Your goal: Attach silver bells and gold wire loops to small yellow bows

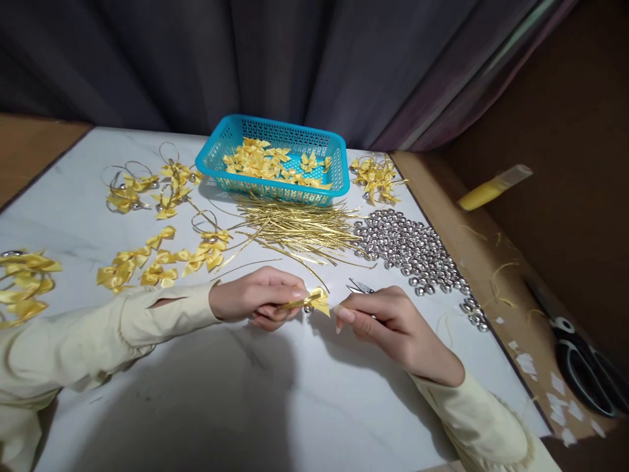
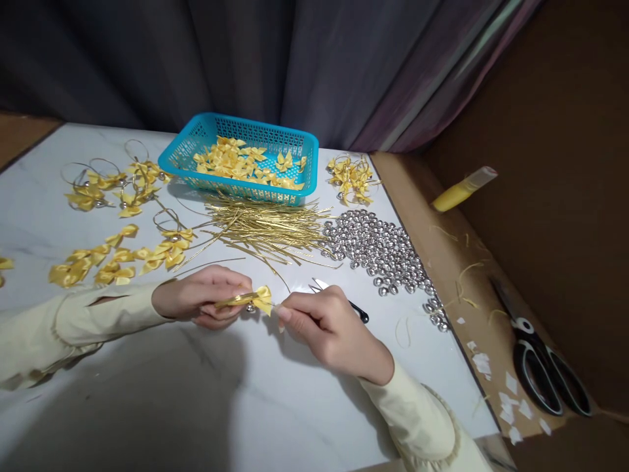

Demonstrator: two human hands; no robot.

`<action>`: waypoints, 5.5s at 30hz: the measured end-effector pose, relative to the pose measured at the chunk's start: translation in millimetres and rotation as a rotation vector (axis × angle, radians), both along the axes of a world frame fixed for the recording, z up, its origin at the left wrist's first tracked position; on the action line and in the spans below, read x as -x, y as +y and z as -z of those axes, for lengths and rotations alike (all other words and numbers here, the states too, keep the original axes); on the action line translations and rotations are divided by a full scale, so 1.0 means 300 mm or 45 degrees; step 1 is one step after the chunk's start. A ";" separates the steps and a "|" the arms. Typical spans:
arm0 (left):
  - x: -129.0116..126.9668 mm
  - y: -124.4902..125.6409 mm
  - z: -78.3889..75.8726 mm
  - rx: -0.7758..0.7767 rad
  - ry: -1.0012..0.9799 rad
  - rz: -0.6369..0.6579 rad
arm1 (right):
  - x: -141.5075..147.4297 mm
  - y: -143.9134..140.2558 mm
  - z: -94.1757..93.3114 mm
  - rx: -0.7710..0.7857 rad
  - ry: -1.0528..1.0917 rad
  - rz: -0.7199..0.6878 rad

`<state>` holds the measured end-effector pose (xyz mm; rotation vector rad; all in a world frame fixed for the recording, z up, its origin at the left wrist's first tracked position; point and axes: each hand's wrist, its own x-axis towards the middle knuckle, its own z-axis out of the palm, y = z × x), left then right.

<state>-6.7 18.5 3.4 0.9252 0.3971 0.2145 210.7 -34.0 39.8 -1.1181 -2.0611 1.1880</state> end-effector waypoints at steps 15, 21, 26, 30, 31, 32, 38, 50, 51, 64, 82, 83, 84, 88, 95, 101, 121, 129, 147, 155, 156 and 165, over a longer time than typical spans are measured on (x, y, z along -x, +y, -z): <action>-0.005 0.007 -0.016 -1.339 0.262 -0.059 | -0.042 0.016 -0.030 -0.106 -0.191 0.067; -0.011 -0.001 -0.016 -1.524 0.337 -0.057 | -0.010 0.000 -0.016 -0.099 -0.157 -0.020; -0.017 -0.005 -0.020 -1.542 0.382 -0.002 | 0.009 -0.006 -0.001 -0.099 -0.192 -0.023; -0.018 -0.008 -0.017 -1.556 0.405 0.002 | 0.008 -0.003 0.001 -0.084 -0.230 -0.030; -0.019 -0.009 -0.017 -1.558 0.407 0.003 | 0.008 -0.002 0.001 -0.078 -0.241 -0.036; -0.019 -0.009 -0.017 -1.559 0.407 0.007 | 0.008 -0.002 0.002 -0.071 -0.250 -0.043; -0.020 -0.010 -0.017 -1.556 0.397 0.027 | 0.011 0.000 0.004 -0.050 -0.296 -0.065; -0.016 -0.001 -0.027 -1.511 0.390 0.041 | -0.003 0.002 0.001 -0.053 -0.286 -0.010; -0.015 -0.001 -0.026 -1.514 0.390 0.039 | -0.004 0.003 0.000 -0.059 -0.292 -0.003; -0.015 -0.011 -0.037 -1.203 0.462 -0.161 | -0.008 0.006 0.005 -0.058 -0.240 0.016; -0.013 -0.006 -0.027 0.028 0.050 -0.236 | 0.014 -0.010 0.016 -0.085 -0.080 0.185; -0.012 -0.006 -0.026 0.035 0.041 -0.235 | 0.014 -0.012 0.016 -0.090 -0.073 0.191; -0.011 -0.008 -0.026 0.042 0.032 -0.237 | 0.014 -0.013 0.017 -0.095 -0.068 0.196; -0.011 -0.010 -0.024 0.060 0.005 -0.239 | 0.015 -0.015 0.018 -0.108 -0.053 0.203; -0.017 -0.008 -0.033 0.075 -0.002 -0.244 | 0.018 -0.017 0.019 -0.092 -0.015 0.198; -0.015 -0.009 -0.038 0.102 -0.026 -0.219 | 0.018 -0.018 0.028 -0.046 0.032 0.175; -0.013 -0.011 -0.043 0.152 -0.070 -0.189 | 0.024 -0.017 0.023 0.001 0.125 0.163; -0.016 -0.014 -0.044 0.149 -0.094 -0.172 | 0.026 -0.018 0.022 -0.016 0.109 0.161; -0.013 -0.018 -0.047 0.175 -0.074 -0.114 | 0.024 -0.016 0.025 -0.049 0.107 0.131; -0.010 -0.017 -0.049 0.152 -0.078 -0.123 | 0.019 -0.017 0.024 -0.018 0.141 0.152; -0.010 -0.016 -0.050 0.153 -0.080 -0.124 | 0.019 -0.017 0.024 -0.019 0.141 0.152; -0.011 -0.015 -0.051 0.154 -0.089 -0.106 | 0.023 -0.016 0.024 -0.011 0.150 0.144</action>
